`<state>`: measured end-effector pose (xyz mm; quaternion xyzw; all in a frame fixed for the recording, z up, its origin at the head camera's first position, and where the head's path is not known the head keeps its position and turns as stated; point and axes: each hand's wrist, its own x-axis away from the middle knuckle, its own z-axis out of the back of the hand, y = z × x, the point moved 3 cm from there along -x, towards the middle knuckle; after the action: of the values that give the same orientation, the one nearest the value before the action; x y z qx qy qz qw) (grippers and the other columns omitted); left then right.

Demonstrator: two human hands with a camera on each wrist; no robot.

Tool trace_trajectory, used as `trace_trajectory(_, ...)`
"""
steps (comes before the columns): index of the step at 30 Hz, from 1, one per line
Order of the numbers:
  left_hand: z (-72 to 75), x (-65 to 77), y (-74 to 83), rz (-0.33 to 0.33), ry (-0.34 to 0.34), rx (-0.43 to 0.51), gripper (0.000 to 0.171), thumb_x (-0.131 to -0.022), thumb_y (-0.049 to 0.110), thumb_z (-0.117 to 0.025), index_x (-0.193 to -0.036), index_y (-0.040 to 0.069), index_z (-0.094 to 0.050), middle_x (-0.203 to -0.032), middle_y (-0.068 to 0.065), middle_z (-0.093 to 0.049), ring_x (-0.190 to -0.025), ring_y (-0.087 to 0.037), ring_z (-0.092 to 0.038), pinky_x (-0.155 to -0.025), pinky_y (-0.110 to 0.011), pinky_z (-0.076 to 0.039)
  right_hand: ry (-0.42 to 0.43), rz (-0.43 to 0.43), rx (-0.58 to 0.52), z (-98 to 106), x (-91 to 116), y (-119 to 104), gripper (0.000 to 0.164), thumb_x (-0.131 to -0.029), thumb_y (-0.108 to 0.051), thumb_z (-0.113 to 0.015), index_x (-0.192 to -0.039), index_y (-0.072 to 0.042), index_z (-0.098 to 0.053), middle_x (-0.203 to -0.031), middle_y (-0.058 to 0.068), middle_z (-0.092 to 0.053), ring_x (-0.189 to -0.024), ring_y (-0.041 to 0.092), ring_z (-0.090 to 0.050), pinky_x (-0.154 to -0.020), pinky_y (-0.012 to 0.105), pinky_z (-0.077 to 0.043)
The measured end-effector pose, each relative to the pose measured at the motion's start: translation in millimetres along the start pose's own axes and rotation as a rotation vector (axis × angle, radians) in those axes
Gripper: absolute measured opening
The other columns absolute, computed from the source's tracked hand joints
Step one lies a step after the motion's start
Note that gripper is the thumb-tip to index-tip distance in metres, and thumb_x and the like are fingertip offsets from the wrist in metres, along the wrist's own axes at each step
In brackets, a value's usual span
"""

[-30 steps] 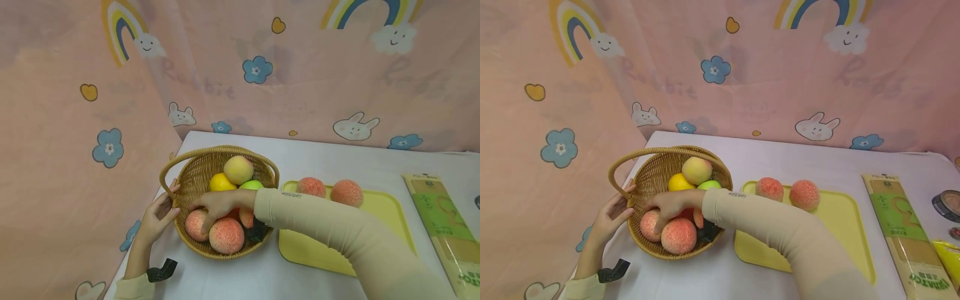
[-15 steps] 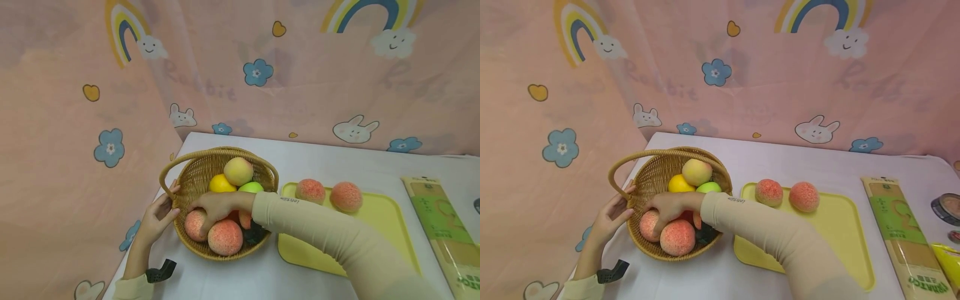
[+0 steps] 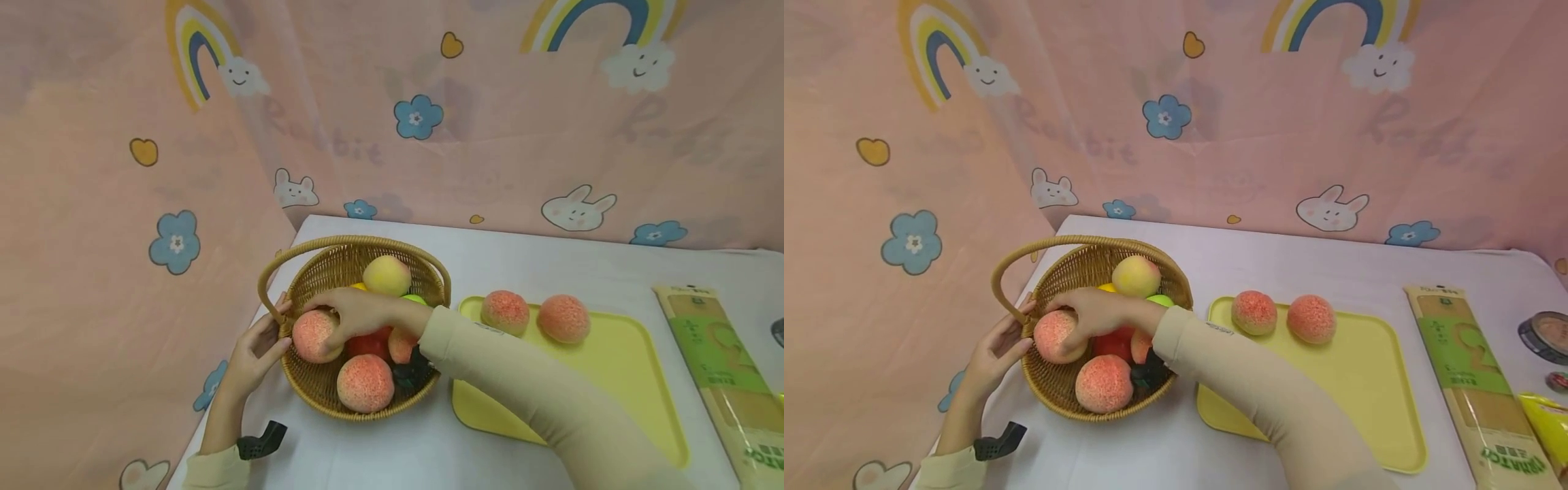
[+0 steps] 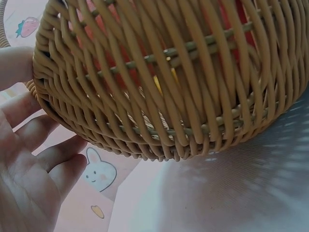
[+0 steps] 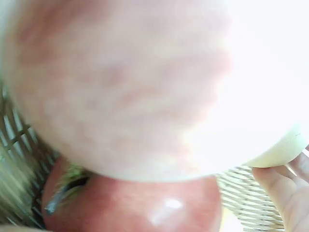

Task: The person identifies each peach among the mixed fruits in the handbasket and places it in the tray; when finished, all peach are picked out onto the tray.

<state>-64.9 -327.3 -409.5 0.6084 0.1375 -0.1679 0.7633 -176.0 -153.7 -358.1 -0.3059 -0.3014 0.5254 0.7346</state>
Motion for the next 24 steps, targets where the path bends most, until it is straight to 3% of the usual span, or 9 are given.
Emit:
trace_trajectory(11,-0.8,-1.2,1.0,0.018,0.004,-0.039,0.053,-0.086,-0.017,-0.050,-0.138,-0.012,-0.038,-0.152,-0.029,-0.020,-0.137,-0.007,-0.035,-0.106,-0.016,-0.035,0.106,0.006,-0.183,18,28,-4,0.071,-0.076,-0.026,-0.078,-0.139,-0.015,-0.046,-0.138,-0.002,-0.048,-0.124,0.011,-0.047,-0.103,0.027,-0.043)
trace_trajectory(24,1.7,1.2,-2.9,0.064,-0.007,-0.056,0.056,-0.087,-0.015,-0.050,-0.141,-0.008,-0.036,-0.154,-0.027,-0.017,-0.139,-0.011,-0.033,-0.107,-0.016,-0.033,0.252,0.190,-0.300,30,88,-17,0.070,-0.077,-0.016,-0.079,-0.139,-0.012,-0.045,-0.139,-0.001,-0.047,-0.129,0.014,-0.045,-0.104,0.030,-0.043)
